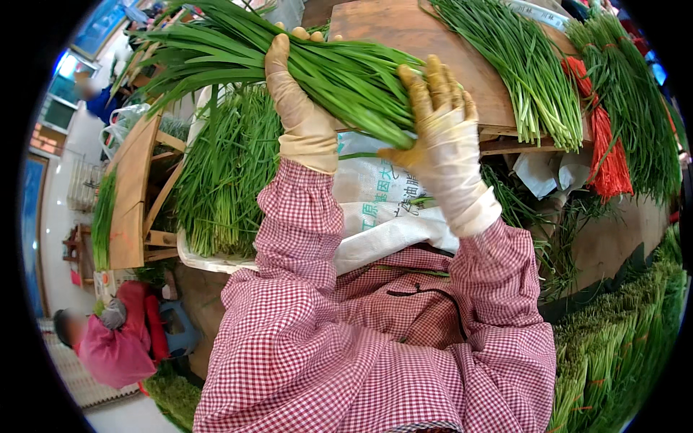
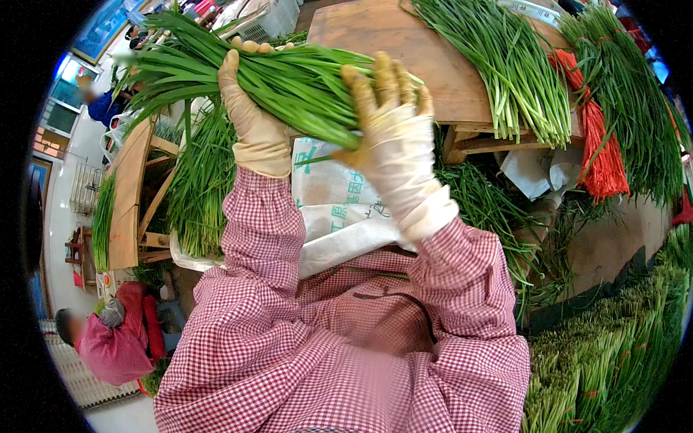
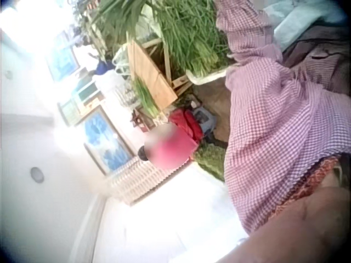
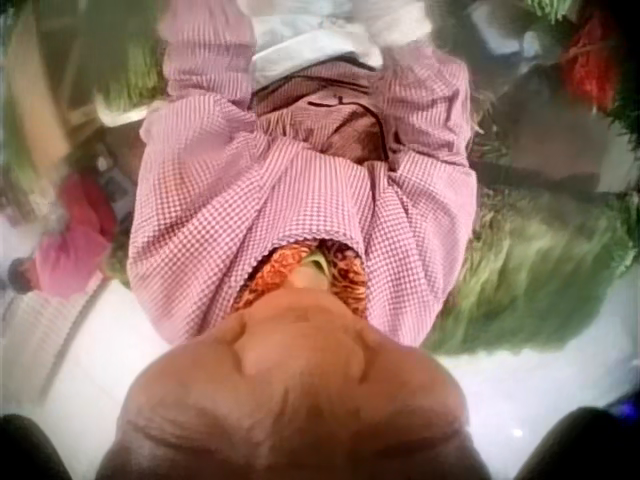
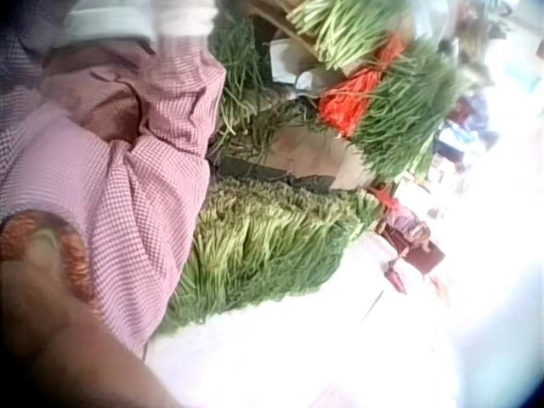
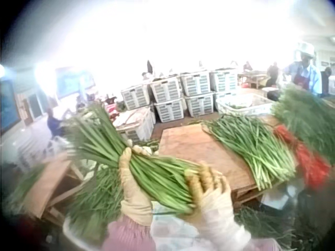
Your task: The person bundles bunches of green chives together using red ties, handling the plants by hand on a wooden table.
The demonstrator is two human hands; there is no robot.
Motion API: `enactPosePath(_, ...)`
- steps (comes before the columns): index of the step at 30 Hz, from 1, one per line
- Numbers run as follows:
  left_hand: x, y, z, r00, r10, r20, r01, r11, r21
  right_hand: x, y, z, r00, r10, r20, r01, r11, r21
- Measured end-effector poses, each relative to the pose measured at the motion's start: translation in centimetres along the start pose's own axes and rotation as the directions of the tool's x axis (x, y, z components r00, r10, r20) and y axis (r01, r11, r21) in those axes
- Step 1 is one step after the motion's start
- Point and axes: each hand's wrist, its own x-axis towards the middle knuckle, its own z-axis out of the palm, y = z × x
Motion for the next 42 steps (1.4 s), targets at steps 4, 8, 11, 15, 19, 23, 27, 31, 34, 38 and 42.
enactPosePath(4,-1.0,0.2,0.6,0.989,-0.104,0.104,0.099,0.994,0.055,-0.4,2.5,1.3,0.997,0.075,-0.021,-0.068,0.971,0.231)
enactPosePath(8,-1.3,-0.2,0.4,0.987,-0.159,0.04,0.154,0.984,0.094,-0.8,3.2,0.8,0.982,0.112,0.154,-0.143,0.968,0.205)
enactPosePath(11,-0.9,0.2,-0.3,0.985,-0.168,0.04,0.166,0.985,0.044,-1.0,2.6,0.6,0.987,0.07,0.142,-0.089,0.987,0.131)
enactPosePath(15,-0.7,0.2,-0.5,0.974,-0.211,0.081,0.216,0.975,-0.051,-1.9,2.4,0.8,0.997,-0.007,-0.078,0.013,0.997,0.077)
enactPosePath(19,-1.2,0.4,-0.5,0.962,-0.243,0.124,0.251,0.966,-0.057,-3.1,1.3,1.6,0.947,0.274,0.168,-0.321,0.803,0.503)
enactPosePath(23,-1.6,0.0,-1.0,0.942,-0.301,0.146,0.306,0.952,-0.015,-4.2,1.0,1.6,0.898,0.268,0.35,-0.42,0.761,0.495)
enactPosePath(27,-2.3,-0.4,-1.4,0.934,-0.35,0.077,0.349,0.937,0.022,-5.3,0.6,1.6,0.87,0.323,0.374,-0.472,0.765,0.439)
enactPosePath(31,-2.5,-0.7,-1.3,0.921,-0.389,-0.024,0.39,0.915,0.101,-6.4,0.9,3.1,0.893,0.304,0.331,-0.447,0.666,0.597)
enactPosePath(34,-1.8,-0.1,-0.7,0.92,-0.377,-0.107,0.391,0.897,0.207,-5.7,0.1,3.2,0.757,0.255,0.601,-0.649,0.4,0.647)
enactPosePath(38,1.5,1.1,2.0,0.873,-0.487,0.006,0.402,0.726,0.558,-3.3,-0.2,3.2,0.596,0.0,0.803,-0.803,-0.008,0.596)
enactPosePath(42,4.4,2.8,0.0,0.928,-0.331,0.171,-0.012,0.431,0.902,-2.0,-0.8,5.2,0.612,-0.311,0.728,-0.751,-0.518,0.41)
